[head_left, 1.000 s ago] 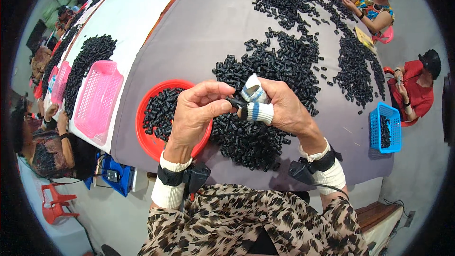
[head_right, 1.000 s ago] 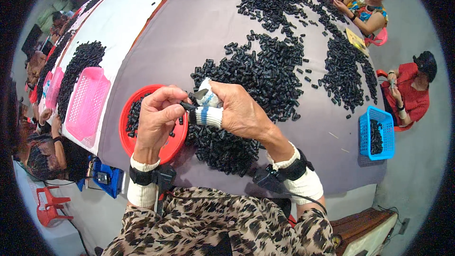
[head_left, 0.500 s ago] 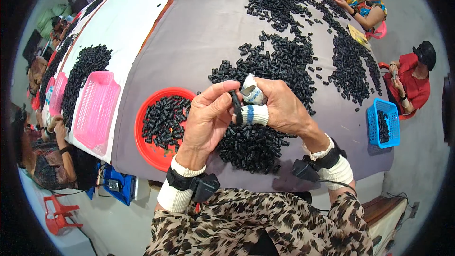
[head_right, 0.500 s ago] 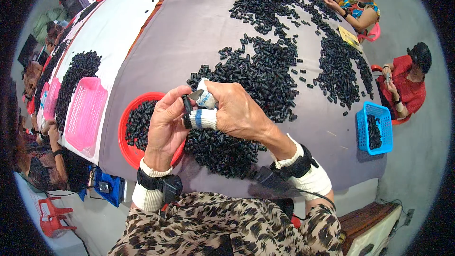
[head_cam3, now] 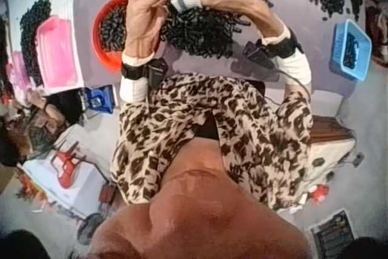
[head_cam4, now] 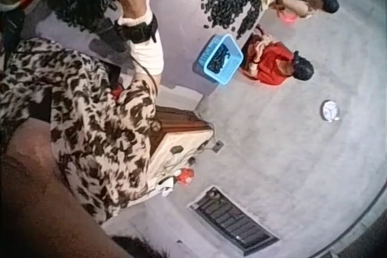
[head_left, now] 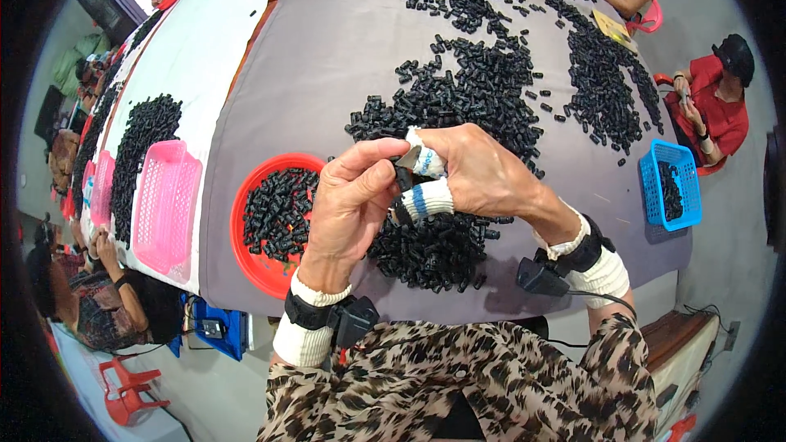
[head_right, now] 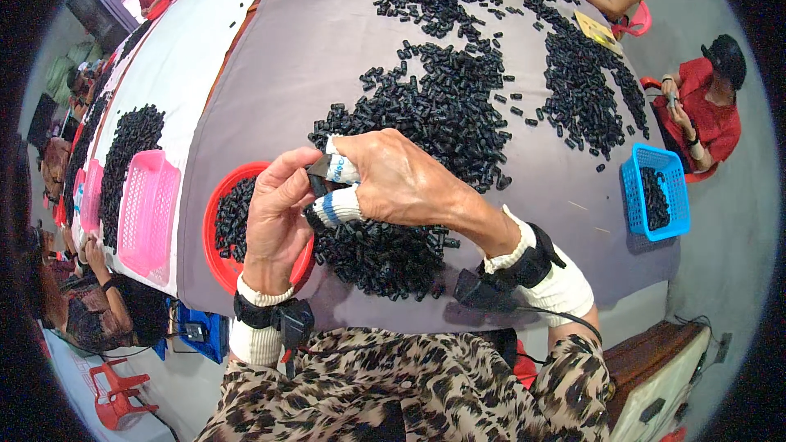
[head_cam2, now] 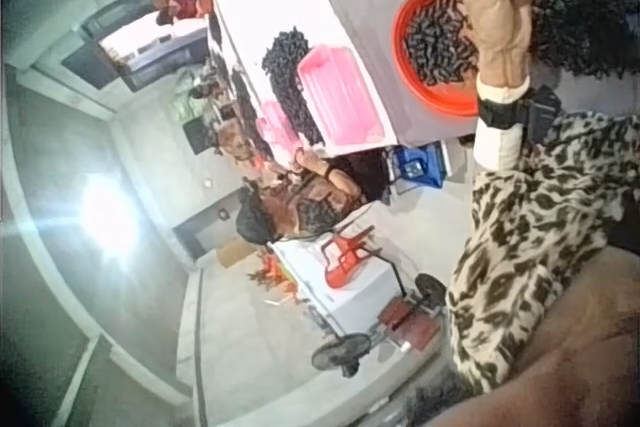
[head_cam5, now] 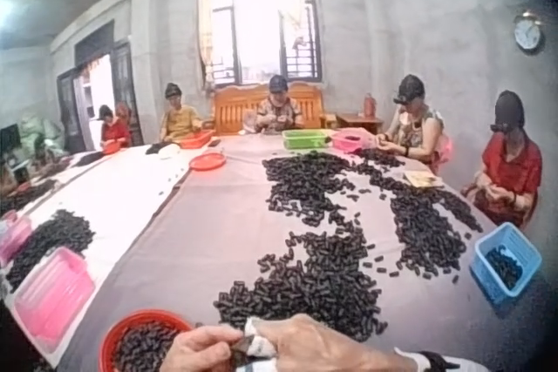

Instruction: Sorting and checking small black shoe components at a manufacturing table.

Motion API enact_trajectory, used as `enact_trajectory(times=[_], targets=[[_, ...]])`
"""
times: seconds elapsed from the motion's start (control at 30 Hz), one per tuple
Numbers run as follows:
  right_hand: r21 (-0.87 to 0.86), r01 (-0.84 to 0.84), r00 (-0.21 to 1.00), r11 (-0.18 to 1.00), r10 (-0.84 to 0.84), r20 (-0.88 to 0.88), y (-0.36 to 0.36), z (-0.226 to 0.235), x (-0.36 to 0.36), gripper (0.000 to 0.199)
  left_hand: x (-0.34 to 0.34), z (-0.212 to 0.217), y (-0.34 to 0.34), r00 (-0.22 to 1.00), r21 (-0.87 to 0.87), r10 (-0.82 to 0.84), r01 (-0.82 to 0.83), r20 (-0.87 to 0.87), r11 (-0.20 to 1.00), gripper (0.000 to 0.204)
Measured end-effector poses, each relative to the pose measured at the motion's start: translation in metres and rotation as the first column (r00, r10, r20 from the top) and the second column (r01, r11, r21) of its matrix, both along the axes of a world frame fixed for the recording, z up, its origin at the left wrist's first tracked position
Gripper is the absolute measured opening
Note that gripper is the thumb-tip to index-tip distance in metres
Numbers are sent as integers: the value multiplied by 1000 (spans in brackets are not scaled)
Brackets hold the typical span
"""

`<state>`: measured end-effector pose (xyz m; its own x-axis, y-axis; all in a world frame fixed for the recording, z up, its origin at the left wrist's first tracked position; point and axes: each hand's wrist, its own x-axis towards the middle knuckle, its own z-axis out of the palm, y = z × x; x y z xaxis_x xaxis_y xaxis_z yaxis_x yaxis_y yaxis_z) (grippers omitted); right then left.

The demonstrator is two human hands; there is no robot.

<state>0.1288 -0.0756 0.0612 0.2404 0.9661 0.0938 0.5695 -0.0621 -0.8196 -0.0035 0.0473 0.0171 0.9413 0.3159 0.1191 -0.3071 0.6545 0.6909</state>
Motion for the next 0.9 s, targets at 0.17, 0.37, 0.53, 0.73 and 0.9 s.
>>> enact_trajectory(times=[0.17,0.37,0.53,0.73,0.9], targets=[[-5,-33,999,999,33,-35,-3,-2,2,39,2,1,-4,1000,31,4,-4,5,1000,22],[95,-29,999,995,33,-41,-4,-11,2,42,2,4,-6,1000,26,-11,12,-25,1000,22],[108,-27,999,994,29,-16,-8,-10,1,41,4,1,-8,998,71,55,-52,-43,996,22],[122,93,982,988,-71,-174,-16,-10,-1,31,7,3,-12,998,8,22,-22,-57,1000,22],[134,141,976,981,-115,-184,-21,-13,-3,30,9,5,-13,998,-3,30,-30,-50,1000,18]])
